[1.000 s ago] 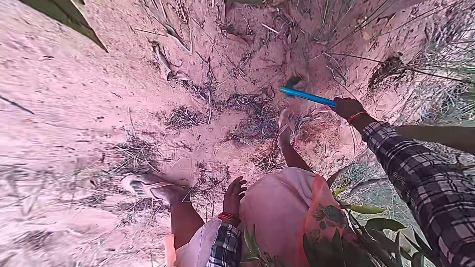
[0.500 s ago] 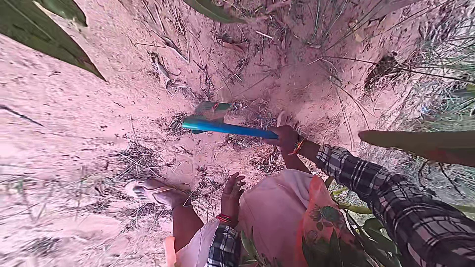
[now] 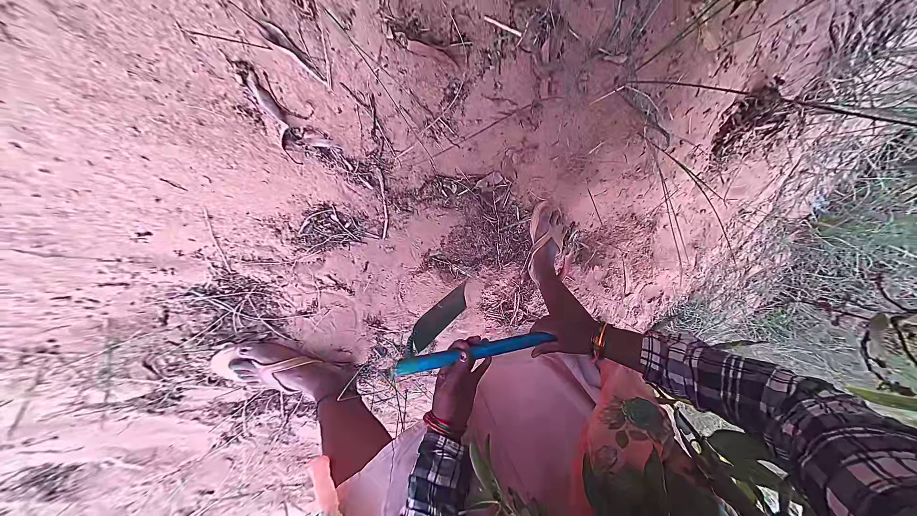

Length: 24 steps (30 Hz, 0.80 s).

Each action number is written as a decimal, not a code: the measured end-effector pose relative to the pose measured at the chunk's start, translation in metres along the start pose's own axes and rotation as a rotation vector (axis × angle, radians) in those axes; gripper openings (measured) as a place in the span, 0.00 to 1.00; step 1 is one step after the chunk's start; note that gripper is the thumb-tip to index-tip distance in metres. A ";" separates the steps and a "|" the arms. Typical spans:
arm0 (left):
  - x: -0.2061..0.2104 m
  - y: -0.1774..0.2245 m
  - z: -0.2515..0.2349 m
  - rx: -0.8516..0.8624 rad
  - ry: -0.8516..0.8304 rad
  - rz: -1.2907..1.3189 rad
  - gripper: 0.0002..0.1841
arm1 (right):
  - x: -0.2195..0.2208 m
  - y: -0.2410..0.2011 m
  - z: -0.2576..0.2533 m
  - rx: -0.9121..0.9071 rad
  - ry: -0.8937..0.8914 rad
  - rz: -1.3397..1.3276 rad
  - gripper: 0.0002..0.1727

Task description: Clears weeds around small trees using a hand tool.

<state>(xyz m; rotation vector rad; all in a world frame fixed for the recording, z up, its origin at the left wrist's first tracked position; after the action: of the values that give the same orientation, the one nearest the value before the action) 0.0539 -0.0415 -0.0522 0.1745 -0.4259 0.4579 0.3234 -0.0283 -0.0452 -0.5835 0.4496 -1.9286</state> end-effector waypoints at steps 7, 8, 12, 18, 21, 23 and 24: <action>0.001 0.009 -0.001 0.027 0.206 0.022 0.08 | -0.165 -0.012 -0.008 0.063 0.339 0.379 0.22; 0.000 0.011 -0.001 0.033 0.254 0.007 0.09 | -0.213 -0.022 -0.012 0.122 0.323 0.540 0.25; -0.011 0.019 0.003 0.071 0.438 -0.035 0.12 | -0.363 -0.041 0.015 0.619 0.305 0.929 0.42; -0.025 0.027 0.011 0.100 0.549 0.013 0.10 | -0.366 0.010 0.067 1.094 0.483 0.377 0.27; -0.021 0.020 0.008 0.062 0.521 0.044 0.09 | -0.317 0.133 0.044 0.932 0.953 0.340 0.17; -0.019 0.016 0.007 0.035 0.477 0.054 0.09 | -0.297 0.143 0.026 0.987 0.913 0.127 0.24; -0.017 0.014 0.006 0.021 0.454 0.054 0.08 | -0.285 0.139 0.019 0.989 0.921 0.075 0.29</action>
<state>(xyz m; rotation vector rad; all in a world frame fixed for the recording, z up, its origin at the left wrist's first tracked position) 0.0312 -0.0374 -0.0530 0.0756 0.0196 0.5384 0.5380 0.1750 -0.1627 0.9696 0.0140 -1.9615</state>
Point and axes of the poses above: each hand's wrist, its own z-axis away from the middle knuckle, its own x-axis out of the palm, y = z × x, the point moved 2 cm from there along -z, towards the middle knuckle, and after that the axes turned 7 degrees about -y, right-handed, at the moved point
